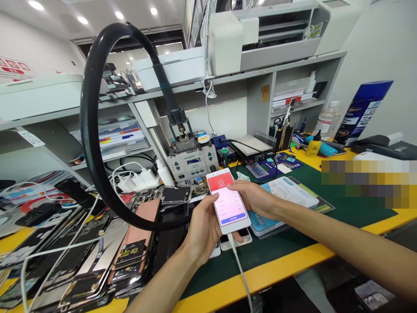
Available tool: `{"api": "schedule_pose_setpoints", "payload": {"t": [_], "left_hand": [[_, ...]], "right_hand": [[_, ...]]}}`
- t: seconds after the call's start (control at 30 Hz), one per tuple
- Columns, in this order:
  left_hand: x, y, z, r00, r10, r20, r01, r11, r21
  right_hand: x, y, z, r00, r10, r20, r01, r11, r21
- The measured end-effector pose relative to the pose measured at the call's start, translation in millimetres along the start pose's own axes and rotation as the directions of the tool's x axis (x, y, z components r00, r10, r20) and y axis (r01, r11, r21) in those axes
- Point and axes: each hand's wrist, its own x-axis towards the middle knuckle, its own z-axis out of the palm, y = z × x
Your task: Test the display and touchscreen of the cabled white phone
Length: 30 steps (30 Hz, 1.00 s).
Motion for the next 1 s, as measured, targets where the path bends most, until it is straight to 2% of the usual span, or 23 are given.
{"api": "schedule_pose_setpoints", "payload": {"t": [0.3, 0.5, 0.63, 0.8, 1.0], "left_hand": [[-2.2, 1.8, 2.2, 1.0, 0.018, 0.005, -0.017, 1.0, -0.009], [-2.6, 1.6, 1.9, 0.999, 0.025, 0.025, -0.024, 1.0, -0.009], [-1.4, 0.3, -1.1, 0.999, 0.013, 0.038, -0.012, 1.0, -0.028], [-1.0, -0.8, -3.0, 0.999, 0.002, 0.038, -0.001, 0.999, -0.032], [-0.1, -2.0, -1.6, 0.999, 0.016, -0.041, -0.013, 0.998, 0.061]], "right_hand": [[0.7, 1.2, -3.7, 0.998, -0.008, 0.062, 0.009, 1.0, -0.021], [-1.3, 0.2, -5.2, 0.998, -0.028, 0.062, 0.029, 1.0, -0.005], [-2.5, -0.3, -6.8, 0.994, -0.043, 0.099, 0.053, 0.994, -0.097], [-1.7, 0.2, -5.4, 0.999, -0.029, 0.032, 0.032, 0.992, -0.122], [2.3, 4.0, -6.8, 1.0, -0.023, 0.005, 0.023, 0.996, -0.085]]}}
